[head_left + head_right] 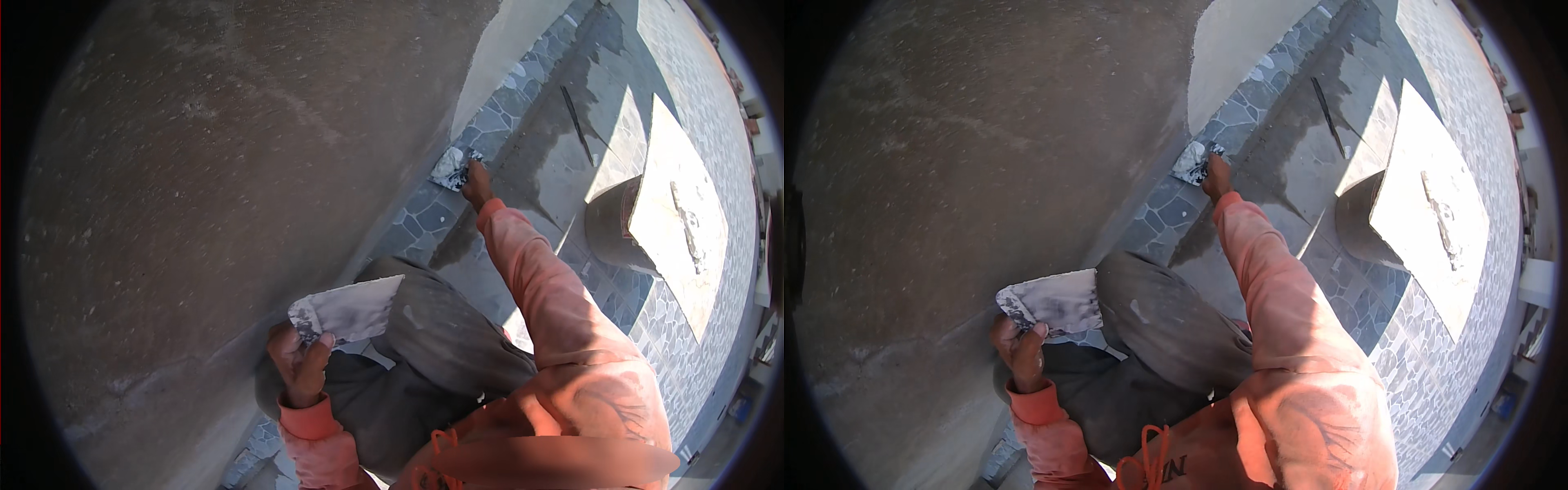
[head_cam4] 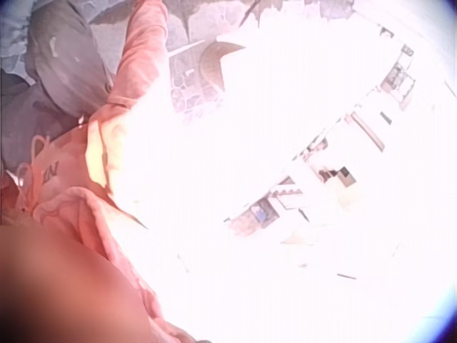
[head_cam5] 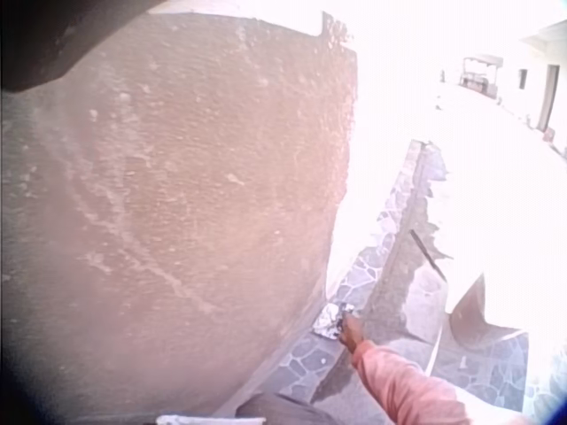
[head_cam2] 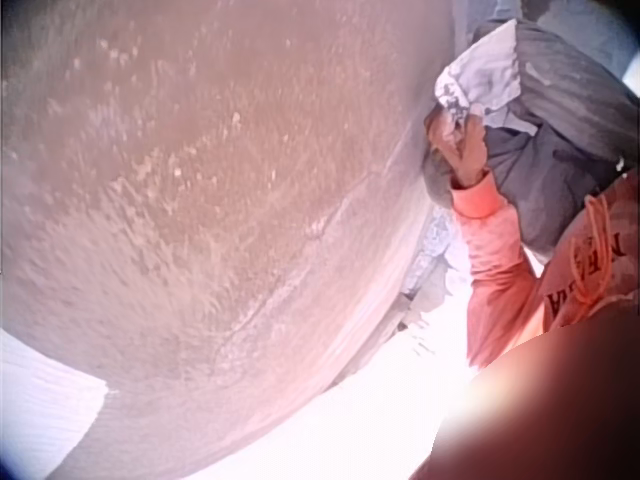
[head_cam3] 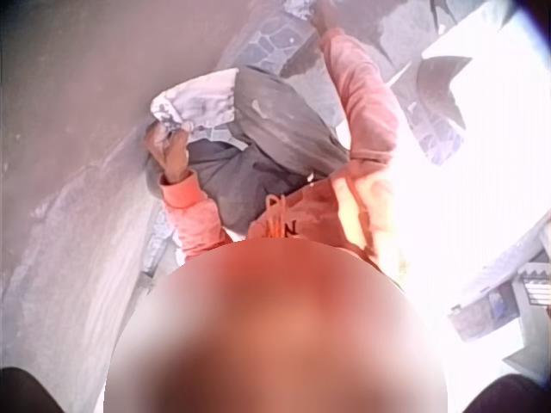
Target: Apply and smooth a thin layer of plaster or compound onto a wall surface using skimming tools.
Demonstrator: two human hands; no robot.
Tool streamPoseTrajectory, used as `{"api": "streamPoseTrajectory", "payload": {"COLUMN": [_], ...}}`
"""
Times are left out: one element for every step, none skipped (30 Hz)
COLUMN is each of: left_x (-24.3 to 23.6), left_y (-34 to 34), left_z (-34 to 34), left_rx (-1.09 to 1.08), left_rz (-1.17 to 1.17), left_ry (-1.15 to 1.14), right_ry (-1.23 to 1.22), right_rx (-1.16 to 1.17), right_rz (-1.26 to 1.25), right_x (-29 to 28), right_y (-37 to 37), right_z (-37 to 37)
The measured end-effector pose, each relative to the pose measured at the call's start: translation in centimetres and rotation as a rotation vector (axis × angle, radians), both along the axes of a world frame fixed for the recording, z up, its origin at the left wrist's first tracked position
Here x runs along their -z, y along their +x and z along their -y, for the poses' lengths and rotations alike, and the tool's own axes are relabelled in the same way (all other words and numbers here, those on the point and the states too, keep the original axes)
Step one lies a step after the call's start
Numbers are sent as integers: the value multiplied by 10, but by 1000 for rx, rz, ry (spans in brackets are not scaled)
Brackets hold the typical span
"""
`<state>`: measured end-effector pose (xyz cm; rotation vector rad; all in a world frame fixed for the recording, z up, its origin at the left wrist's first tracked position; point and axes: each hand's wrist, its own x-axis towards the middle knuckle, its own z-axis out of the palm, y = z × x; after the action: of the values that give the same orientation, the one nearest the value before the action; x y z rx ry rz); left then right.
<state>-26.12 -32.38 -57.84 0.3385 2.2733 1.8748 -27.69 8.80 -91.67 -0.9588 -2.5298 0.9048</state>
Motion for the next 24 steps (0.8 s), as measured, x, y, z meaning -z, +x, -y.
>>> {"api": "streamPoseTrajectory", "payload": {"left_x": [-3, -5, -6, -6, -7, -8, -7, -9, -11, -13, -14, -13, -12, -11, -12, -14, -16, -17, -18, -18, -17, -18, -19, -19], "left_y": [-3, -4, -5, -5, -5, -3, 0, 2, -1, -5, -8, -8, -9, -10, -9, -6, -4, -4, -4, -4, -4, -5, -5, -5], "left_z": [1, 2, 2, 0, -3, -9, -17, -16, -10, -8, -6, -5, -6, -7, -10, -14, -16, -16, -15, -15, -15, -16, -18, -19], "left_rx": [58, 116, 115, 117, 119, 122, 58, -26, -41, 51, 142, 138, 159, 179, 179, 142, 104, 102, 107, 113, 109, 107, 105, 106], "left_rz": [15, 30, 29, 20, 11, 11, 19, 21, 17, -26, -69, -70, -67, -64, -67, -25, 17, 16, 28, 41, 39, 17, -6, -8], "left_ry": [-50, -100, -99, -103, -106, -97, -26, 20, 5, -52, -111, -112, -92, -74, -68, -27, 15, 18, 13, 10, 11, 11, 11, 19], "right_ry": [0, 1, 23, 51, 59, 110, 162, 147, 76, 22, 23, 4, -7, 0, -21, -47, -45, -5, 33, 33, 49, 71, 78, 78], "right_rx": [-7, -9, -34, -56, -54, -76, -97, -112, -149, -176, -179, -192, -199, -198, -215, -235, -237, -280, -326, -330, -332, -332, -332, -344], "right_rz": [21, 21, 29, 40, 41, -4, -48, -54, -74, -89, -91, -71, -50, -52, -55, -56, -57, -47, -39, -41, -53, -65, -67, -67], "right_x": [-1, -2, -3, -3, -3, -3, -3, -9, -16, -20, -24, -28, -29, -29, -29, -29, -29, -29, -31, -33, -35, -36, -38, -40], "right_y": [0, -1, -3, -2, 0, 2, 4, -2, -5, -4, -5, -5, -3, -3, -4, -5, -5, -5, -7, -8, -9, -10, -10, -11], "right_z": [-1, -1, -2, -8, -13, -19, -26, -14, -3, -4, -3, -2, -8, -13, -17, -18, -20, -21, -19, -17, -15, -18, -21, -26]}}
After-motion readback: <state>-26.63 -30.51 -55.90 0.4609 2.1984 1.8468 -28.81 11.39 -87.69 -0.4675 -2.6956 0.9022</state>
